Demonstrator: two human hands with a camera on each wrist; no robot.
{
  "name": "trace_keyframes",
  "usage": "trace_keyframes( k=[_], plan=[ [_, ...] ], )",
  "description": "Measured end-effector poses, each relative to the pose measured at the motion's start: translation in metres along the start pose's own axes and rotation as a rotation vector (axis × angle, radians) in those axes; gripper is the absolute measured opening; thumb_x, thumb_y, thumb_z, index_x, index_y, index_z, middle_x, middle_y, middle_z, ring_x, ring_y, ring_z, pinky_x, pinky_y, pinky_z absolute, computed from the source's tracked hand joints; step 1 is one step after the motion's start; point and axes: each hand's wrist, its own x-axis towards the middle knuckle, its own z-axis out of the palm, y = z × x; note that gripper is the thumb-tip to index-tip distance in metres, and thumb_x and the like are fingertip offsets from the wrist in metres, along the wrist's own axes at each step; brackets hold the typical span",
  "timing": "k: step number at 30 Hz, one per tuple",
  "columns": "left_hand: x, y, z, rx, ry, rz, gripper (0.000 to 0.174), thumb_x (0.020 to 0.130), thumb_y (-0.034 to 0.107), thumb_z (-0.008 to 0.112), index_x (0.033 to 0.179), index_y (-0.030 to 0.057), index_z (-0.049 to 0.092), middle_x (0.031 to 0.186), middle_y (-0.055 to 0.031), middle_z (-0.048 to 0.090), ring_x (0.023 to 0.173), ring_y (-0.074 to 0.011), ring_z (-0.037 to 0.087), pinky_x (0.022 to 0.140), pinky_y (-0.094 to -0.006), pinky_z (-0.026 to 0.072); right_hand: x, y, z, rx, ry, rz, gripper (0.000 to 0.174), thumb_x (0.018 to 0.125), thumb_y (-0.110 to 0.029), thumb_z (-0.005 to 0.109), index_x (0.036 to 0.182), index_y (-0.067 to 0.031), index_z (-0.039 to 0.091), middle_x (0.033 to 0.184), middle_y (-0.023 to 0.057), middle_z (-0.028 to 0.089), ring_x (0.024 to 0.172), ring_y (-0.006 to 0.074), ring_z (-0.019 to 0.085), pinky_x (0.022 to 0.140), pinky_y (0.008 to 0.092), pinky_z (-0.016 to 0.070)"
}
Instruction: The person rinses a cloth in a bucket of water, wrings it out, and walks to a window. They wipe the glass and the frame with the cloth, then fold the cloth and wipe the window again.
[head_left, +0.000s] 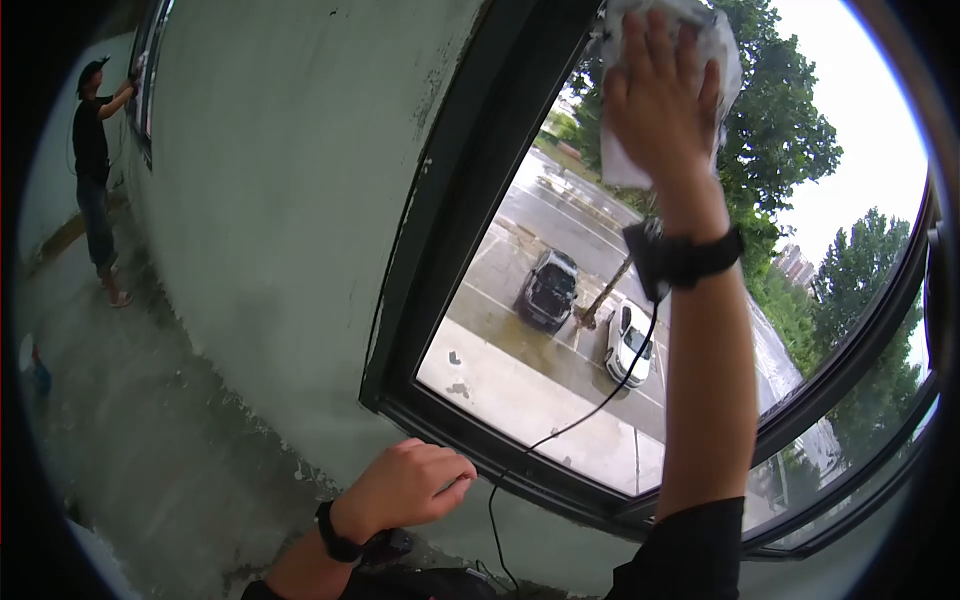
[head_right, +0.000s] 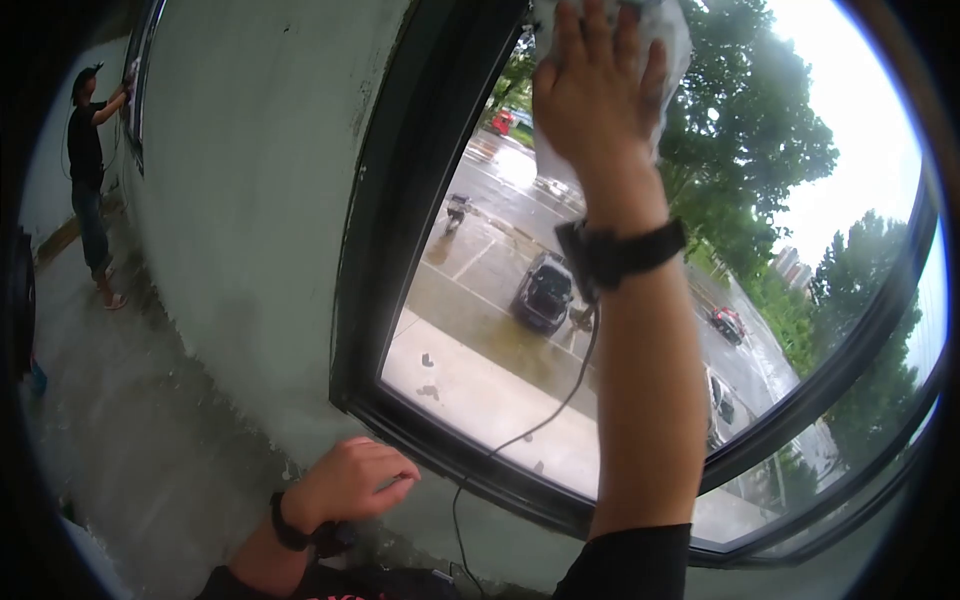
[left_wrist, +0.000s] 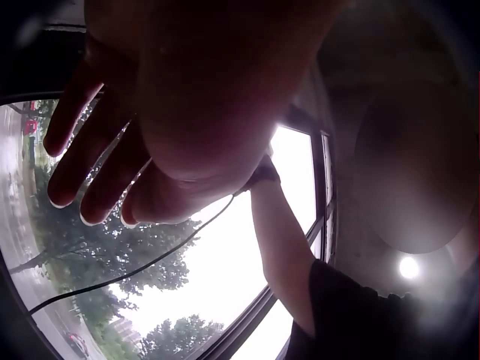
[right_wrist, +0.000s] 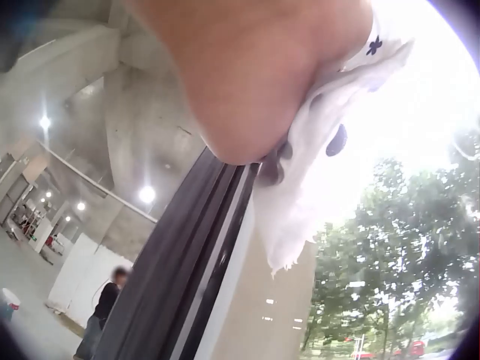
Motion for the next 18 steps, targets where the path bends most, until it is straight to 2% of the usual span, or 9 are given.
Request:
trace_keyframes(
  k=[1, 3, 6, 7, 8, 10, 14, 16, 18],
  plan=[
    [0.001, -0.002, 0.001, -0.008, 0.008, 0.001, 0.01, 0.082, 0.018, 0.065, 0.085, 0.0088, 0.066, 0.083, -0.0047, 0.068, 0.076, -0.0243, 0.064, 0.074, -0.0358, 0.0485, 0.019, 0.005, -0.007, -0.009, 0.012, 0.0, 0.056, 0.093, -0.036, 0.04, 0.146, -0.0201, 0.033, 0.152, 0.0065, 0.03, 0.142, 0.0327, 0.022, 0.114, 0.0526, 0.0108],
    [0.004, -0.002, 0.004, 0.004, 0.028, 0.023, 0.009, 0.083, 0.018, 0.063, 0.086, 0.009, 0.065, 0.08, -0.004, 0.067, 0.076, -0.0235, 0.064, 0.073, -0.0357, 0.0487, 0.053, 0.011, -0.02, 0.052, -0.215, 0.052, 0.057, 0.098, -0.035, 0.027, 0.149, -0.0097, 0.025, 0.156, 0.0119, 0.018, 0.146, 0.0322, 0.006, 0.117, 0.0483, 0.0022],
    [0.008, 0.0, 0.005, 0.006, 0.017, 0.03, 0.009, 0.083, 0.018, 0.061, 0.086, 0.0095, 0.065, 0.078, -0.0038, 0.065, 0.076, -0.023, 0.064, 0.072, -0.0357, 0.0492, 0.075, 0.014, -0.017, 0.112, -0.226, 0.065, 0.058, 0.097, -0.033, 0.03, 0.149, -0.009, 0.024, 0.156, 0.0124, 0.018, 0.146, 0.0327, 0.005, 0.117, 0.0497, 0.0023],
    [0.01, 0.001, 0.006, -0.01, 0.0, 0.029, 0.01, 0.083, 0.018, 0.061, 0.086, 0.0093, 0.065, 0.078, -0.0041, 0.065, 0.076, -0.0234, 0.064, 0.072, -0.0359, 0.0493, 0.068, 0.007, -0.024, 0.078, -0.143, 0.058, 0.058, 0.097, -0.032, 0.031, 0.146, -0.0031, 0.027, 0.154, 0.0167, 0.022, 0.144, 0.0342, 0.012, 0.117, 0.0486, 0.0083],
    [0.012, 0.003, 0.007, -0.029, -0.018, 0.027, 0.01, 0.083, 0.018, 0.062, 0.087, 0.0091, 0.065, 0.079, -0.0044, 0.065, 0.076, -0.0237, 0.064, 0.072, -0.0361, 0.0494, 0.062, 0.009, -0.014, 0.069, -0.142, 0.059, 0.058, 0.097, -0.032, 0.031, 0.146, -0.0031, 0.027, 0.154, 0.0167, 0.022, 0.144, 0.0342, 0.012, 0.117, 0.0486, 0.0083],
    [0.009, 0.002, 0.014, -0.033, -0.049, 0.022, 0.011, 0.083, 0.019, 0.062, 0.088, 0.0089, 0.066, 0.082, -0.005, 0.067, 0.078, -0.0242, 0.064, 0.074, -0.0359, 0.0493, 0.05, 0.007, 0.006, -0.029, 0.059, 0.018, 0.054, 0.094, -0.035, 0.039, 0.146, -0.0205, 0.032, 0.152, 0.0072, 0.031, 0.142, 0.034, 0.022, 0.114, 0.0527, 0.0115],
    [0.009, -0.001, 0.022, -0.051, -0.084, 0.013, 0.013, 0.084, 0.021, 0.062, 0.088, 0.0091, 0.066, 0.086, -0.0051, 0.068, 0.08, -0.025, 0.064, 0.076, -0.0358, 0.0491, -0.005, -0.013, -0.012, 0.092, -0.006, 0.082, 0.049, 0.094, -0.03, 0.042, 0.142, -0.0205, 0.04, 0.151, 0.0081, 0.032, 0.142, 0.0338, 0.022, 0.113, 0.0534, 0.0118],
    [0.011, 0.002, 0.027, -0.05, -0.108, 0.011, 0.014, 0.084, 0.021, 0.061, 0.089, 0.0092, 0.066, 0.086, -0.0051, 0.068, 0.08, -0.0253, 0.064, 0.076, -0.0359, 0.0491, -0.029, -0.029, -0.027, 0.181, -0.036, 0.115, 0.048, 0.091, -0.026, 0.045, 0.138, -0.017, 0.046, 0.15, 0.0075, 0.035, 0.143, 0.0306, 0.02, 0.115, 0.0513, 0.0065],
    [0.013, 0.006, 0.031, -0.043, -0.143, 0.01, 0.014, 0.084, 0.021, 0.061, 0.09, 0.0093, 0.066, 0.086, -0.0051, 0.068, 0.08, -0.0255, 0.064, 0.076, -0.036, 0.049, -0.053, -0.051, -0.029, 0.293, -0.034, 0.11, 0.05, 0.089, -0.023, 0.049, 0.138, -0.0149, 0.045, 0.15, 0.009, 0.034, 0.144, 0.0314, 0.017, 0.116, 0.0522, 0.0041]
  ],
)
